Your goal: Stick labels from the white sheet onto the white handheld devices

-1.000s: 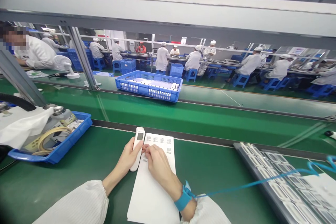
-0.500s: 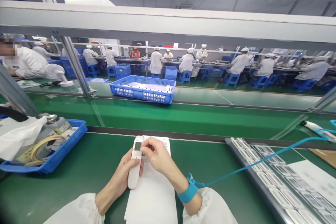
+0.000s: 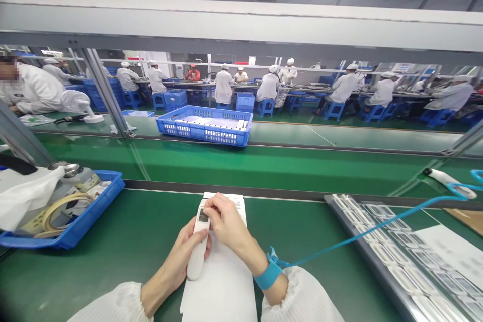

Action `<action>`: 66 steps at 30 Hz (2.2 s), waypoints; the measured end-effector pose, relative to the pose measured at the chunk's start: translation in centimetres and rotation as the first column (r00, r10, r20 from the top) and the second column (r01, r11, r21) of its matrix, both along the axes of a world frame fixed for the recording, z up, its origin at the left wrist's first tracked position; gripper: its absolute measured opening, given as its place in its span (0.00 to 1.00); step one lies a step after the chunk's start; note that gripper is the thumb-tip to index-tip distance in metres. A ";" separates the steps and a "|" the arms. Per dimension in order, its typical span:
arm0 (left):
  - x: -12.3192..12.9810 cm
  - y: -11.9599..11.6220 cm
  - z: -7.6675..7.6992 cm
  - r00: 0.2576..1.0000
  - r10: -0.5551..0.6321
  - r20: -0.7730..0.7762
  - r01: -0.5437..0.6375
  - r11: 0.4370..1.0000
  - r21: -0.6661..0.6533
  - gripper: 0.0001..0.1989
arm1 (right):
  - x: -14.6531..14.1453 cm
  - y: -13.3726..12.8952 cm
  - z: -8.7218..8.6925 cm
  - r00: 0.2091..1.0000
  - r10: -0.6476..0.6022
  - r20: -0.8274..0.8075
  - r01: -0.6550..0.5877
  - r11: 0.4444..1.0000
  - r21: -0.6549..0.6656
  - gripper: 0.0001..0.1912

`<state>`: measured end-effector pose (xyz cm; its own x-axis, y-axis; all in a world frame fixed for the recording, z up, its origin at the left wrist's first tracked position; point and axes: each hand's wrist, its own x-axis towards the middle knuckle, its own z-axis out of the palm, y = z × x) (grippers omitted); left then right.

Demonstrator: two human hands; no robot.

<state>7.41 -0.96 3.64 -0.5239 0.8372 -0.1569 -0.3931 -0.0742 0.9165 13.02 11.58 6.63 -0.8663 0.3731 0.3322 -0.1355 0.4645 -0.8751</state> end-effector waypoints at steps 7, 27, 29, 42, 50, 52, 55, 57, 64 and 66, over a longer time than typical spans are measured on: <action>0.0 0.0 0.3 1.000 0.010 -0.030 -0.010 1.000 -0.010 0.11 | -0.2 0.1 -0.2 1.000 0.016 0.005 -0.016 1.000 0.003 0.10; 0.0 0.0 0.6 1.000 0.015 0.006 -0.015 0.999 -0.039 0.14 | -0.2 0.3 -0.7 0.999 0.040 -0.011 -0.040 0.999 0.003 0.10; 0.0 0.0 0.6 1.000 0.016 0.014 -0.015 0.999 -0.046 0.15 | -0.1 0.3 -0.7 0.999 0.035 -0.014 -0.035 0.999 0.019 0.10; 0.2 0.3 -0.2 0.995 0.089 -0.035 -0.091 0.994 -0.060 0.15 | 0.1 -0.4 -0.1 0.999 -0.030 -0.042 0.037 0.984 0.175 0.11; 0.4 0.0 0.5 0.984 0.027 -0.178 -0.036 0.998 -0.048 0.18 | -0.3 0.6 -0.6 1.000 -0.011 0.013 0.011 1.000 -0.019 0.07; 0.5 -0.1 0.7 0.976 0.000 -0.218 -0.019 0.996 -0.083 0.20 | -0.4 1.3 -0.6 1.000 -0.013 -0.008 0.013 0.998 -0.066 0.11; 0.3 -0.2 1.0 0.962 -0.034 -0.270 -0.003 0.991 -0.135 0.23 | 0.0 2.5 0.0 0.999 0.030 -0.018 -0.031 0.998 -0.058 0.15; -0.1 -0.2 1.3 0.954 -0.067 -0.291 0.022 0.988 -0.155 0.23 | 0.5 3.1 1.1 0.986 0.166 0.024 -0.167 0.986 0.028 0.13; -4.5 0.6 1.2 0.963 -0.131 -0.235 0.100 0.985 -0.140 0.23 | 2.1 4.5 2.7 0.952 0.215 0.219 -0.284 0.887 0.365 0.17; -6.1 1.0 0.4 0.948 0.122 -0.293 -0.149 0.986 -0.073 0.24 | 1.6 5.9 1.5 0.976 0.056 0.213 -0.131 0.925 0.358 0.15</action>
<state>1.28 0.02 4.01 -0.6656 0.7441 -0.0569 -0.1051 -0.0180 0.9943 14.59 17.46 8.13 -0.9526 0.1717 0.2512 -0.0381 0.7518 -0.6583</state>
